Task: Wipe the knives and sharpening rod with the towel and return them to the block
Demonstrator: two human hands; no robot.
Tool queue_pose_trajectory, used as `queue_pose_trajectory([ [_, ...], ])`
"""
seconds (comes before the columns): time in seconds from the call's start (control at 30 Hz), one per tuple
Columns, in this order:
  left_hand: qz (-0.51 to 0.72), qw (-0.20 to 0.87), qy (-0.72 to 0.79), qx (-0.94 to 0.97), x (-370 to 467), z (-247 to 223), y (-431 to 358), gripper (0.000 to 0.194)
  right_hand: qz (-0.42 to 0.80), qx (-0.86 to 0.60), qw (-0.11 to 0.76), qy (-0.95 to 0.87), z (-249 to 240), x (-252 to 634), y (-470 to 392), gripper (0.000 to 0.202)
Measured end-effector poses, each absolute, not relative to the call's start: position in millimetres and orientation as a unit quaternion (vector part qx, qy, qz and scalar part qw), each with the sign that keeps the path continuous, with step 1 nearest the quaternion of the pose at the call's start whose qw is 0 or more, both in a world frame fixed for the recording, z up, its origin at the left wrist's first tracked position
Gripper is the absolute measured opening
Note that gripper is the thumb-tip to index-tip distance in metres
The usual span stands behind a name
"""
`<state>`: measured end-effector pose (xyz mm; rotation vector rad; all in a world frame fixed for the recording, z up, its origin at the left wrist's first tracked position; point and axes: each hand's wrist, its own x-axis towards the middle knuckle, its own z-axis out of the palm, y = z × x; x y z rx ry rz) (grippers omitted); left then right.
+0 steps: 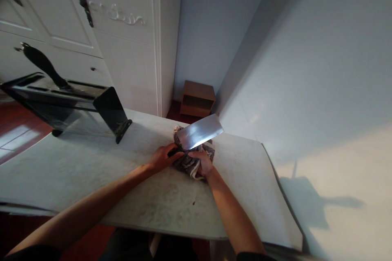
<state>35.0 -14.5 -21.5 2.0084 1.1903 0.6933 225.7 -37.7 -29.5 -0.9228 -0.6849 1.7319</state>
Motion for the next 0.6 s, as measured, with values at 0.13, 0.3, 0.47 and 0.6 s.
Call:
queue_pose_trajectory([
  [0.13,0.277,0.325,0.473,0.771,36.4,-26.2,-14.5,0.043,0.723,-0.383,0.504,-0.277,-26.9,225.1,-36.3,0.034],
  [0.3,0.253,0.262,0.504,0.783,37.1,-30.8,-15.4,0.046,0.715,-0.377,0.523,-0.270,-23.8,223.3,-35.3,0.036],
  [0.47,0.234,0.217,0.521,0.791,37.7,-29.9,-15.3,0.047,0.716,-0.373,0.524,-0.273,-19.5,222.0,-35.3,0.036],
  [0.6,0.235,0.219,0.517,0.794,37.6,-28.6,-14.5,0.047,0.708,-0.380,0.525,-0.278,-19.5,223.2,-33.7,0.033],
])
